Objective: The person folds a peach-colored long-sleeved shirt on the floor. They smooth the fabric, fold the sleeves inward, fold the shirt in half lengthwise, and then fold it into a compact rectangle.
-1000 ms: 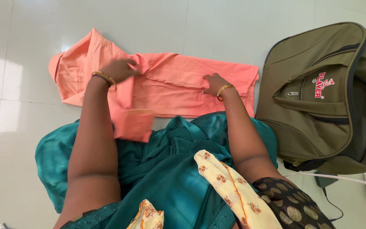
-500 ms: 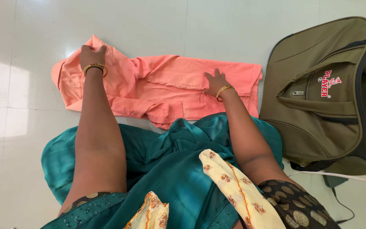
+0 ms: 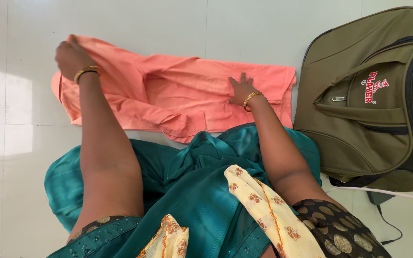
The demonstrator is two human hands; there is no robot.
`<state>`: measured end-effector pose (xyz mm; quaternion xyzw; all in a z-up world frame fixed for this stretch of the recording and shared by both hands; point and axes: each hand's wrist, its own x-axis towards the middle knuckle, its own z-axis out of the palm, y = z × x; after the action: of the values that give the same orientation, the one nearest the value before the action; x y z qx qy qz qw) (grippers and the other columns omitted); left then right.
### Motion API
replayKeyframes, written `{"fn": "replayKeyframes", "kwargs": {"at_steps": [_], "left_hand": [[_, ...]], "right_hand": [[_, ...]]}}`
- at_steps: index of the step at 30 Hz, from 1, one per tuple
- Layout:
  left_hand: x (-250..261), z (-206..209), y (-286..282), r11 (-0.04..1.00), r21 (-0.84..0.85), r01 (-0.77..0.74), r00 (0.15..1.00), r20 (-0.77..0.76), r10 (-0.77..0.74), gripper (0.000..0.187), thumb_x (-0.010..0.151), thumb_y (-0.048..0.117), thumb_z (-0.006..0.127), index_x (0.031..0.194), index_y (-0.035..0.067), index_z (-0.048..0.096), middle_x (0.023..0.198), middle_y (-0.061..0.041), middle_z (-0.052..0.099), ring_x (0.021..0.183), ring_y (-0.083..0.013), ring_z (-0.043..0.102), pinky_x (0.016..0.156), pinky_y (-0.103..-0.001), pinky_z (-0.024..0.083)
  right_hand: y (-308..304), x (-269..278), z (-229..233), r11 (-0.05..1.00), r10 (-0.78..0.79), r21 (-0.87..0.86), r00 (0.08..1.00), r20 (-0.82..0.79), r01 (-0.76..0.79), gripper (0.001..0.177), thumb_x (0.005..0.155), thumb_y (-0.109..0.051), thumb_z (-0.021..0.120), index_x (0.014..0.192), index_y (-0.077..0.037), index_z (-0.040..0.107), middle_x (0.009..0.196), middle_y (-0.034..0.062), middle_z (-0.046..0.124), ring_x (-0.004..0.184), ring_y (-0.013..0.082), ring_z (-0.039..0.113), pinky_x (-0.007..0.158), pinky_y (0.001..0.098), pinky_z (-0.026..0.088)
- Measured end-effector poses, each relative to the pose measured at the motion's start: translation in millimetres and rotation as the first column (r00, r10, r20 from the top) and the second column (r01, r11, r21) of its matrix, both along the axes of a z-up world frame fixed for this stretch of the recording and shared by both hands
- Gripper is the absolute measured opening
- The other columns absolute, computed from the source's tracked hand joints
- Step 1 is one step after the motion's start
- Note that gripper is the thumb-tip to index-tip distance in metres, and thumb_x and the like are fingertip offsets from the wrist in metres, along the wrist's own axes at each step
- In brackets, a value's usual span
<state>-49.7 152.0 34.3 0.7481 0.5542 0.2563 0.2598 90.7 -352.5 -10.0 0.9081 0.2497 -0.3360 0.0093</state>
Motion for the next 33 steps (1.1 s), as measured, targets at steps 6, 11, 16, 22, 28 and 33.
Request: {"fn": "replayKeyframes", "kwargs": {"at_steps": [6,11,16,22,28,33], "left_hand": [[-15.4,-52.9,32.5,0.977,-0.178,-0.117,0.990,-0.100,0.100,0.037,0.104,0.036,0.046,0.088,0.007,0.061,0.083,-0.009,0.072,0.072,-0.0256,0.067,0.061,-0.040,0.050],[2.4,-47.5,16.1,0.781,0.617,0.097,0.979,-0.199,0.036,0.026,0.079,0.027,0.064,0.098,0.008,0.066,0.091,-0.011,0.073,0.076,-0.0286,0.072,0.060,-0.043,0.056],[38.3,10.9,-74.4,0.794,-0.117,0.596,0.574,-0.630,-0.524,0.068,0.082,0.064,0.079,0.115,0.005,0.068,0.109,-0.016,0.072,0.101,-0.0344,0.070,0.081,-0.047,0.055],[34.1,-31.5,-122.2,0.747,-0.261,0.611,0.341,-0.765,-0.546,0.030,0.084,0.027,0.078,0.112,0.016,0.077,0.114,-0.009,0.076,0.105,-0.0272,0.073,0.079,-0.040,0.060],[46.4,-43.1,-81.6,0.735,-0.174,0.656,0.582,-0.503,-0.639,0.023,0.095,0.024,0.069,0.108,0.006,0.072,0.109,-0.021,0.072,0.102,-0.0375,0.069,0.082,-0.047,0.057],[44.2,-25.4,-78.2,0.824,0.013,0.567,0.804,-0.224,-0.550,0.017,0.100,0.020,0.063,0.100,0.003,0.062,0.097,-0.019,0.071,0.092,-0.0410,0.067,0.074,-0.052,0.053]], "right_hand": [[0.4,0.5,-1.6,1.000,-0.006,-0.008,1.000,-0.028,0.006,0.117,0.075,-0.050,0.085,0.165,-0.027,0.014,0.168,0.0305,-0.006,0.149,0.0637,0.005,0.121,0.0637,0.025],[0.1,0.7,4.6,0.998,-0.052,0.031,0.998,-0.025,0.053,0.115,0.073,-0.041,0.087,0.164,-0.029,0.018,0.169,0.0276,-0.003,0.150,0.0619,0.007,0.120,0.0628,0.028],[4.6,-1.3,13.3,0.996,-0.050,0.076,0.997,0.053,0.046,0.111,0.073,-0.032,0.091,0.161,-0.025,0.024,0.167,0.0248,0.006,0.149,0.0559,0.014,0.117,0.0596,0.032],[-2.2,-2.3,19.4,0.938,-0.073,0.347,0.968,0.240,-0.016,0.050,0.074,-0.015,0.086,0.118,-0.014,0.063,0.135,0.0112,0.055,0.134,0.0346,0.048,0.105,0.0446,0.052],[2.0,-9.6,35.1,0.982,-0.042,0.187,0.982,0.183,0.008,0.042,0.065,-0.009,0.086,0.102,-0.015,0.067,0.122,0.0112,0.057,0.121,0.0353,0.050,0.093,0.0464,0.052],[-13.6,20.3,9.7,0.904,-0.247,0.420,0.899,0.363,0.079,0.018,0.087,-0.003,0.064,0.099,-0.014,0.071,0.103,0.0130,0.069,0.100,0.0366,0.064,0.082,0.0507,0.053]]}}
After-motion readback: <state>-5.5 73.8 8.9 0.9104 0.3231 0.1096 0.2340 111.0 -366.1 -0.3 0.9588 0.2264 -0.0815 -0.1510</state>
